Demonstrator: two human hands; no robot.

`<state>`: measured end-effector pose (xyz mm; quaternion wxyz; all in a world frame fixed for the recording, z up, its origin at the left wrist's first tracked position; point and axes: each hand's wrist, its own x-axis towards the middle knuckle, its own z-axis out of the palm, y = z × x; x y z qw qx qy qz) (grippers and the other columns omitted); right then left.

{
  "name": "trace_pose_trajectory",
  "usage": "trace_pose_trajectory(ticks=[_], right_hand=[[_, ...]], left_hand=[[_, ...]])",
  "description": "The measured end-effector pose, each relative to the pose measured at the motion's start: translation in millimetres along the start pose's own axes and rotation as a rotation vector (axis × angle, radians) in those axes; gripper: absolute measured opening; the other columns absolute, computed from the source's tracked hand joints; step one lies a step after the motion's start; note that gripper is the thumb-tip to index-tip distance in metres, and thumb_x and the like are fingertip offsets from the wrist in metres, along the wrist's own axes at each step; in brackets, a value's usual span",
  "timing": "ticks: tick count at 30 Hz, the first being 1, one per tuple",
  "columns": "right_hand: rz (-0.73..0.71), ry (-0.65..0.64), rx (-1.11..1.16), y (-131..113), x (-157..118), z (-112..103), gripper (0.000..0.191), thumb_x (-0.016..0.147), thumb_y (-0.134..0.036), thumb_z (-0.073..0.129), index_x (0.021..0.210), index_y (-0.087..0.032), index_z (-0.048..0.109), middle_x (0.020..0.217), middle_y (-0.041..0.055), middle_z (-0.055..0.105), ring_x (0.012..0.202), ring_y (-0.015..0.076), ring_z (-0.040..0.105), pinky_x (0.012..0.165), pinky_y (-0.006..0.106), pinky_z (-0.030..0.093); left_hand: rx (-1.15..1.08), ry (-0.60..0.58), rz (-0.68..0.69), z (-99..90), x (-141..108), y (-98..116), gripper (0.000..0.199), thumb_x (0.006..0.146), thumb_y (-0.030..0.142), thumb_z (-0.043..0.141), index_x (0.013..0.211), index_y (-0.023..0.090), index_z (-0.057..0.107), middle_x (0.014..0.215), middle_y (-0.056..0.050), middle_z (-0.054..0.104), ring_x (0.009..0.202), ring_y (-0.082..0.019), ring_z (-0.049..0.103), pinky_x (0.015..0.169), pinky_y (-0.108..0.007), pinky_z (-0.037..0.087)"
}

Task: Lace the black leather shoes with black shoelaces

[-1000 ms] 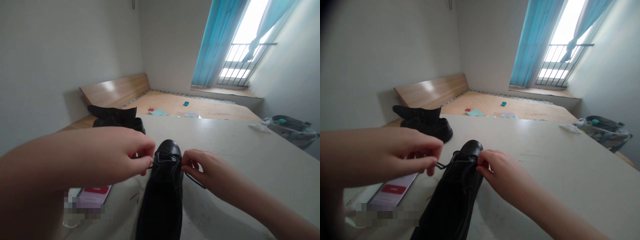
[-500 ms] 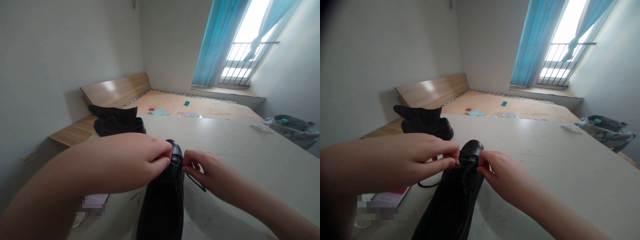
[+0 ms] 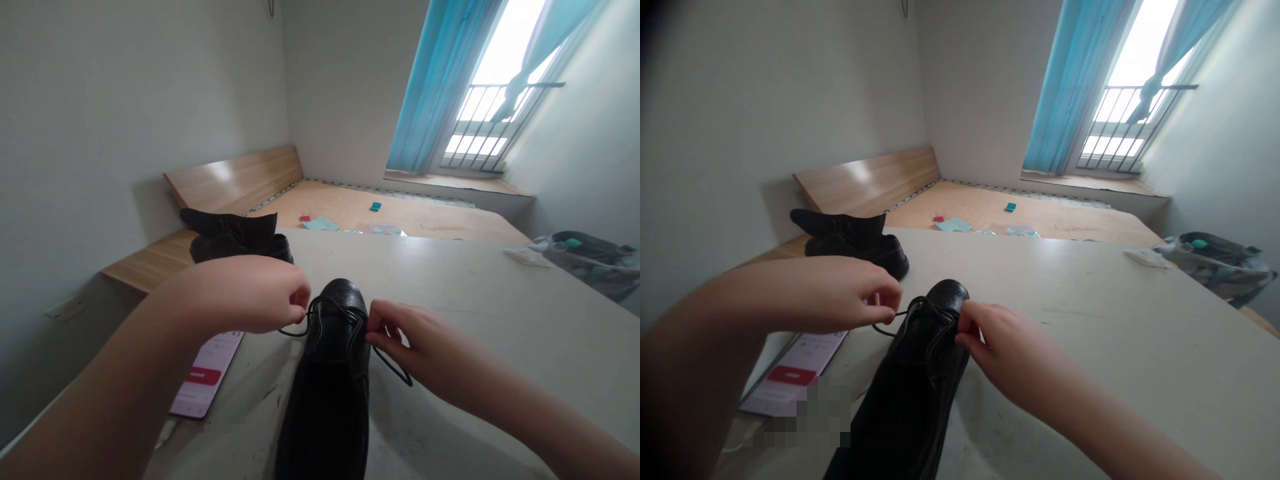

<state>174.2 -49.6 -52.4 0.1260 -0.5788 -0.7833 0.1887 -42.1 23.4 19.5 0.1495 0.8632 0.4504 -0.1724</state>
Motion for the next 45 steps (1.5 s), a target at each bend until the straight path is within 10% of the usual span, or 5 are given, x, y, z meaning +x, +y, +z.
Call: trace_pose_trajectory(ticks=[45], right_hand=[[0.017,-0.059,0.039,0,4,0,0.013,0.091,-0.015,0.051,0.079,-0.021,0.052,0.074,-0.0013,0.062,0.066,0.0141,0.053,0.058,0.025,0.035]], left_hand=[[-0.032,-0.15,0.047,-0.7,8,5,0.018,0.07,0.029,0.048,0.068,0.023,0.065,0.069,-0.001,0.068,0.06,-0.019,0.059,0.048,-0.027,0.037]])
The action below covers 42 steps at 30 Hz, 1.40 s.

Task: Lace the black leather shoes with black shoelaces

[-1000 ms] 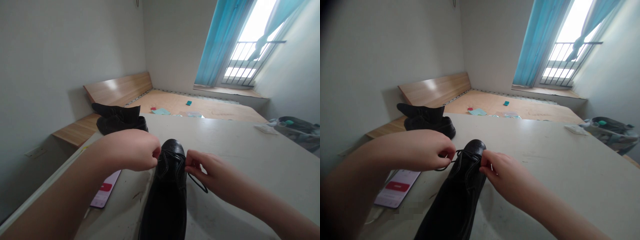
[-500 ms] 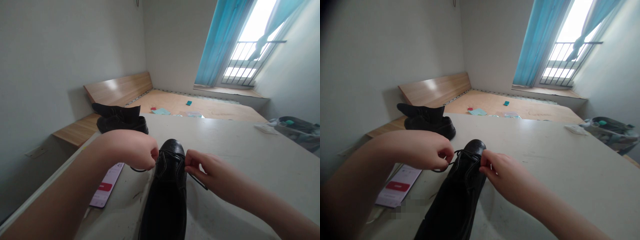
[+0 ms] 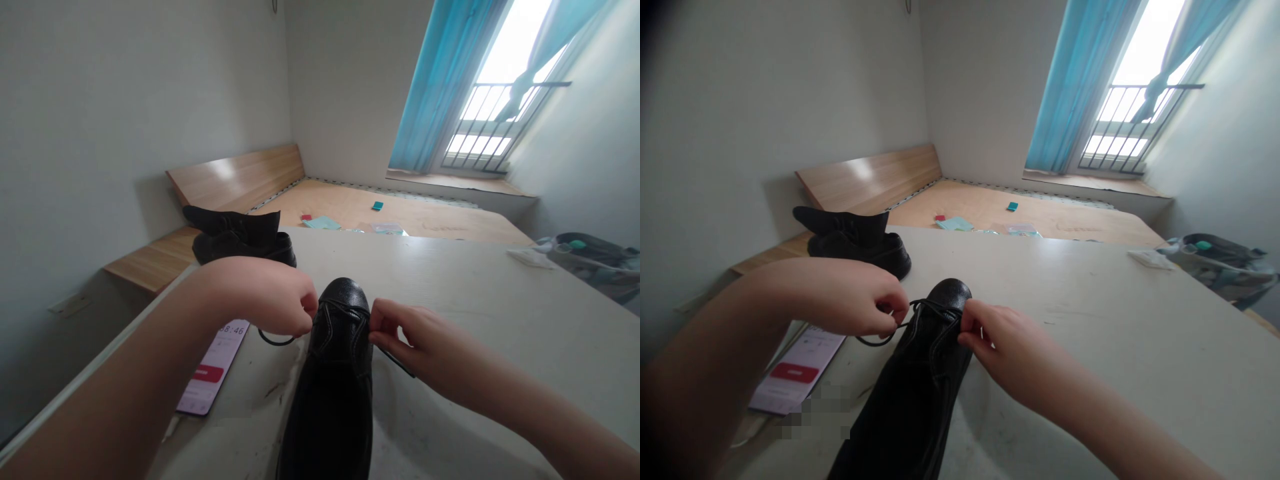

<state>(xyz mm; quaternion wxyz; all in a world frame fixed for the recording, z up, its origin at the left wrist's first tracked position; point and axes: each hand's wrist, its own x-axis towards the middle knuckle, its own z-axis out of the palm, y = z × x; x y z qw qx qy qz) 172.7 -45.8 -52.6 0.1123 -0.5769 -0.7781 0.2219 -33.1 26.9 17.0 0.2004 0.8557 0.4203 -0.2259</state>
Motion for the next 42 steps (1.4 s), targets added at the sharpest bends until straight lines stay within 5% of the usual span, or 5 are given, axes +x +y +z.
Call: trace_pose_trajectory(ticks=[24,42], right_hand=[[0.014,-0.023,0.013,1.0,1.2,2.5,0.012,0.092,-0.016,0.051,0.081,-0.022,0.05,0.073,-0.0029,0.057,0.065,0.0137,0.049,0.058,0.026,0.034],[-0.011,0.009,-0.008,0.1,2.8,4.4,0.013,0.09,-0.013,0.053,0.08,-0.022,0.051,0.07,-0.0036,0.057,0.061,0.0125,0.048,0.056,0.023,0.034]], left_hand=[[0.011,0.225,0.068,2.2,5.1,-5.8,0.017,0.077,0.033,0.052,0.068,0.023,0.063,0.065,0.001,0.067,0.056,-0.015,0.056,0.048,-0.026,0.034],[-0.003,0.232,0.124,5.6,8.5,-3.5,0.016,0.076,0.03,0.053,0.065,0.021,0.06,0.062,0.001,0.064,0.054,-0.014,0.053,0.048,-0.027,0.032]])
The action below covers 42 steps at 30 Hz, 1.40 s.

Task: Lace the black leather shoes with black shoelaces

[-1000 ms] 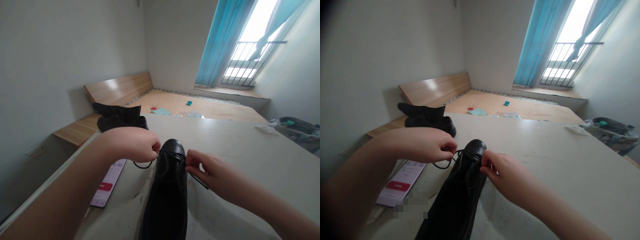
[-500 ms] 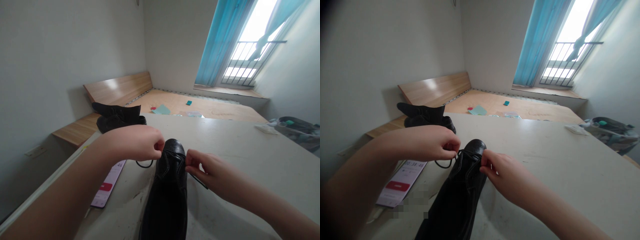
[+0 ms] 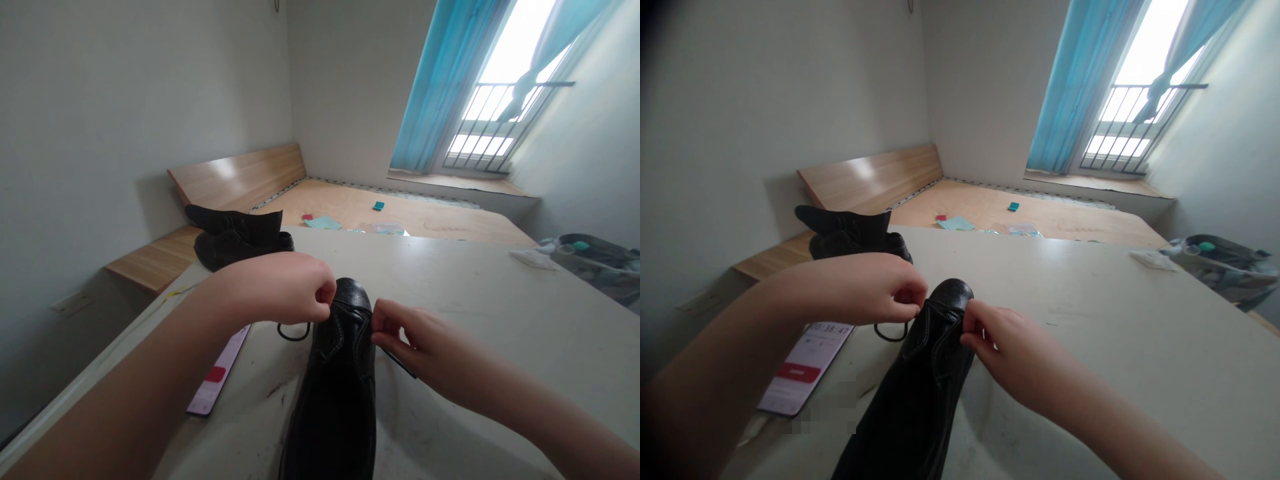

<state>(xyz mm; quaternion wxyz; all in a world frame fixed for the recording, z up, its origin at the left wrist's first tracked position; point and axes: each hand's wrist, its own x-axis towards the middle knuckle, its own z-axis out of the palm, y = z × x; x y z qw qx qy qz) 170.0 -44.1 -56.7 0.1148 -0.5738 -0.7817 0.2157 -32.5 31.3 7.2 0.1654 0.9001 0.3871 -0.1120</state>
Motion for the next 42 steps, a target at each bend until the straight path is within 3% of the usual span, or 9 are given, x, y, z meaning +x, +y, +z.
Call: trace_pose_trajectory(ticks=[6,13,19,23,27,31,37,40,42], right_hand=[[-0.022,0.038,-0.01,-1,1,-5,0.018,0.087,-0.015,0.059,0.07,-0.02,0.054,0.07,-0.0029,0.059,0.064,0.0121,0.05,0.059,0.024,0.036],[0.112,-0.035,0.02,-6,-4,-8,0.015,0.085,-0.015,0.054,0.074,-0.021,0.062,0.063,-0.0031,0.059,0.056,0.0119,0.048,0.053,0.023,0.034],[0.097,-0.019,0.072,-7,-5,-2,0.015,0.082,-0.011,0.053,0.071,-0.021,0.052,0.063,-0.0032,0.057,0.057,0.0115,0.047,0.052,0.023,0.032],[0.029,0.01,0.189,-3,-6,2,0.013,0.085,-0.01,0.051,0.085,-0.023,0.049,0.071,-0.0037,0.058,0.062,0.0118,0.05,0.056,0.022,0.037],[-0.022,0.016,0.193,-6,-8,4,0.014,0.095,-0.025,0.044,0.107,-0.026,0.05,0.075,-0.0026,0.058,0.066,0.0142,0.052,0.06,0.025,0.04],[0.025,0.047,0.084,-18,-12,4,0.024,0.086,-0.042,0.056,0.104,-0.025,0.056,0.077,-0.0004,0.06,0.07,0.0184,0.056,0.062,0.03,0.04],[0.133,0.066,0.018,-29,-23,3,0.029,0.076,-0.018,0.05,0.103,-0.025,0.057,0.083,0.0019,0.068,0.078,0.022,0.063,0.065,0.032,0.041],[0.119,0.092,-0.009,-27,-25,2,0.036,0.076,-0.014,0.046,0.108,-0.024,0.058,0.096,0.0054,0.071,0.09,0.026,0.066,0.071,0.034,0.041],[0.123,0.086,-0.041,-25,-23,2,0.033,0.077,-0.014,0.045,0.106,-0.023,0.057,0.091,0.0056,0.071,0.086,0.0261,0.066,0.068,0.034,0.041]], left_hand=[[0.028,0.069,-0.042,-1.9,-1,-1,0.014,0.074,0.029,0.053,0.065,0.022,0.062,0.061,0.001,0.065,0.054,-0.015,0.055,0.048,-0.027,0.034],[-0.014,-0.006,-0.047,-6.0,-5,1,0.017,0.075,0.031,0.054,0.065,0.021,0.063,0.062,0.0,0.066,0.055,-0.015,0.056,0.047,-0.026,0.032],[-0.019,-0.016,-0.064,-5.1,-5,1,0.016,0.076,0.031,0.053,0.068,0.022,0.064,0.066,0.0,0.068,0.057,-0.016,0.057,0.048,-0.026,0.034],[0.0,-0.016,-0.056,-3.2,-4,0,0.017,0.077,0.031,0.053,0.07,0.022,0.065,0.069,-0.001,0.069,0.059,-0.016,0.058,0.051,-0.027,0.035],[0.009,-0.011,-0.045,-2.9,-4,0,0.018,0.077,0.031,0.052,0.07,0.021,0.065,0.068,-0.001,0.068,0.059,-0.015,0.057,0.051,-0.027,0.035],[-0.007,-0.009,-0.049,-3.1,-5,0,0.018,0.077,0.031,0.052,0.07,0.021,0.065,0.067,-0.002,0.069,0.058,-0.015,0.057,0.051,-0.027,0.035],[-0.002,0.008,-0.033,-2.1,-6,2,0.017,0.077,0.03,0.052,0.07,0.021,0.065,0.067,-0.001,0.068,0.058,-0.015,0.057,0.05,-0.027,0.034],[-0.007,0.019,0.01,-0.8,-6,4,0.017,0.078,0.03,0.052,0.069,0.021,0.064,0.066,0.0,0.068,0.057,-0.015,0.057,0.049,-0.026,0.033],[-0.017,0.007,0.028,0.1,-6,5,0.017,0.078,0.029,0.053,0.069,0.021,0.065,0.066,0.0,0.068,0.056,-0.014,0.056,0.048,-0.026,0.033]])
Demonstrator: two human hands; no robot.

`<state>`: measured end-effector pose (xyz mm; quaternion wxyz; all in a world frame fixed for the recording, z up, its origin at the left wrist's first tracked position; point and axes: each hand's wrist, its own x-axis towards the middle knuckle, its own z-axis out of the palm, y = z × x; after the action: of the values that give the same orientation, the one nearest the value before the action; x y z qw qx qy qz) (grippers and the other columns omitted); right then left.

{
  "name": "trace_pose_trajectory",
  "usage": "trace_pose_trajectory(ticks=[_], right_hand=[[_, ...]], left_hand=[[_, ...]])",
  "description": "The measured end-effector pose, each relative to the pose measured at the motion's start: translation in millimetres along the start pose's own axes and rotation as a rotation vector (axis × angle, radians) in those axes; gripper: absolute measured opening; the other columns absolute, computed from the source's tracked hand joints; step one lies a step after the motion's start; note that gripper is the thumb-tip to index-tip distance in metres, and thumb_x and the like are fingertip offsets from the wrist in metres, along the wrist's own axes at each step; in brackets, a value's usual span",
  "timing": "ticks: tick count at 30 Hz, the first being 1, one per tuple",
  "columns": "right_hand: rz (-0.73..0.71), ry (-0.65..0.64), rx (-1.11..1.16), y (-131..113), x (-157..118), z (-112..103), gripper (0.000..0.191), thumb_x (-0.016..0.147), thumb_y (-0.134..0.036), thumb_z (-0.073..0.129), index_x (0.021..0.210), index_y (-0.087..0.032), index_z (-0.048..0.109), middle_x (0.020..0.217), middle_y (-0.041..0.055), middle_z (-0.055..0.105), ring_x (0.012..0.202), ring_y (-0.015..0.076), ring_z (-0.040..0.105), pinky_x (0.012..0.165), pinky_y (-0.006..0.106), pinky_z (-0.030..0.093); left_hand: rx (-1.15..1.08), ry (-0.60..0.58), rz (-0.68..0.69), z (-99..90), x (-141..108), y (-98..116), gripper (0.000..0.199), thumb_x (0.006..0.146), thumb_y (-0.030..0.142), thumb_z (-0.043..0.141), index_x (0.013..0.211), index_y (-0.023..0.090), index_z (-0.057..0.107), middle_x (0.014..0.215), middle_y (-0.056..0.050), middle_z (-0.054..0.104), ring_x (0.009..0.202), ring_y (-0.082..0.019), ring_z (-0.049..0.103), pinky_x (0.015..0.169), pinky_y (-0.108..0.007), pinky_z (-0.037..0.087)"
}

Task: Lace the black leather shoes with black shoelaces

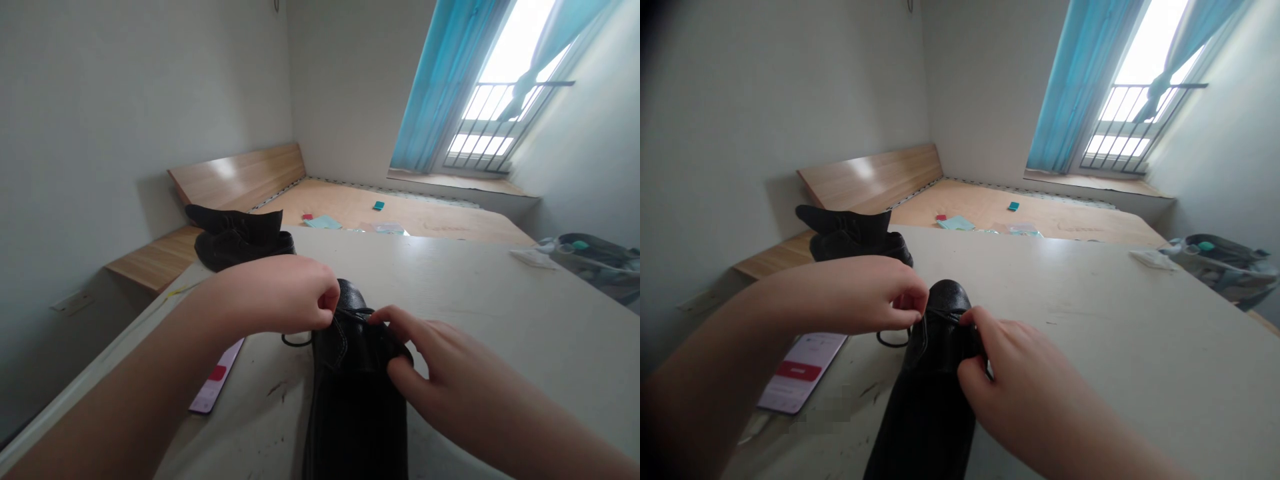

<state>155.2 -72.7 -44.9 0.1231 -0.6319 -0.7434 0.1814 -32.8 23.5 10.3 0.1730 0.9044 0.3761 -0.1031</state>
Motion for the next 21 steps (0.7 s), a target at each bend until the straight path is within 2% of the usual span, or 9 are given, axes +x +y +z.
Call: trace_pose_trajectory(ticks=[4,10,13,17,21], right_hand=[[-0.006,-0.019,-0.034,3,5,-1,0.018,0.081,-0.017,0.045,0.095,-0.024,0.053,0.069,-0.0007,0.063,0.065,0.0203,0.059,0.056,0.03,0.035],[0.017,-0.02,-0.062,9,13,-6,0.004,0.083,-0.024,0.049,0.084,-0.024,0.052,0.068,-0.0008,0.059,0.063,0.0184,0.054,0.056,0.029,0.036],[0.041,-0.084,-0.008,18,19,-12,0.009,0.086,-0.027,0.05,0.077,-0.023,0.052,0.066,-0.0002,0.058,0.061,0.017,0.052,0.055,0.028,0.036],[0.068,-0.194,0.171,33,24,-16,0.017,0.088,-0.033,0.052,0.075,-0.021,0.052,0.065,-0.0001,0.056,0.058,0.0141,0.047,0.05,0.024,0.035],[0.072,-0.215,0.215,40,25,-17,0.018,0.088,-0.034,0.053,0.077,-0.02,0.053,0.065,-0.0005,0.055,0.057,0.0131,0.046,0.049,0.023,0.035]], left_hand=[[-0.014,-0.015,0.001,0.1,-1,0,0.016,0.077,0.03,0.055,0.07,0.021,0.066,0.066,0.0,0.068,0.056,-0.014,0.057,0.049,-0.026,0.033],[-0.002,-0.016,-0.035,-5.2,-6,-3,0.017,0.079,0.032,0.053,0.07,0.023,0.065,0.068,0.001,0.069,0.058,-0.015,0.057,0.05,-0.026,0.034],[0.006,0.023,-0.025,-7.2,-10,-4,0.018,0.079,0.032,0.052,0.069,0.022,0.064,0.069,0.001,0.069,0.059,-0.015,0.056,0.05,-0.027,0.034],[-0.016,0.052,0.023,-6.0,-13,-5,0.016,0.078,0.029,0.053,0.071,0.022,0.066,0.071,0.0,0.069,0.061,-0.014,0.057,0.051,-0.027,0.034],[-0.06,0.071,0.099,-3.4,-13,-4,0.014,0.076,0.026,0.054,0.075,0.025,0.068,0.071,0.004,0.069,0.061,-0.013,0.058,0.052,-0.025,0.036]])
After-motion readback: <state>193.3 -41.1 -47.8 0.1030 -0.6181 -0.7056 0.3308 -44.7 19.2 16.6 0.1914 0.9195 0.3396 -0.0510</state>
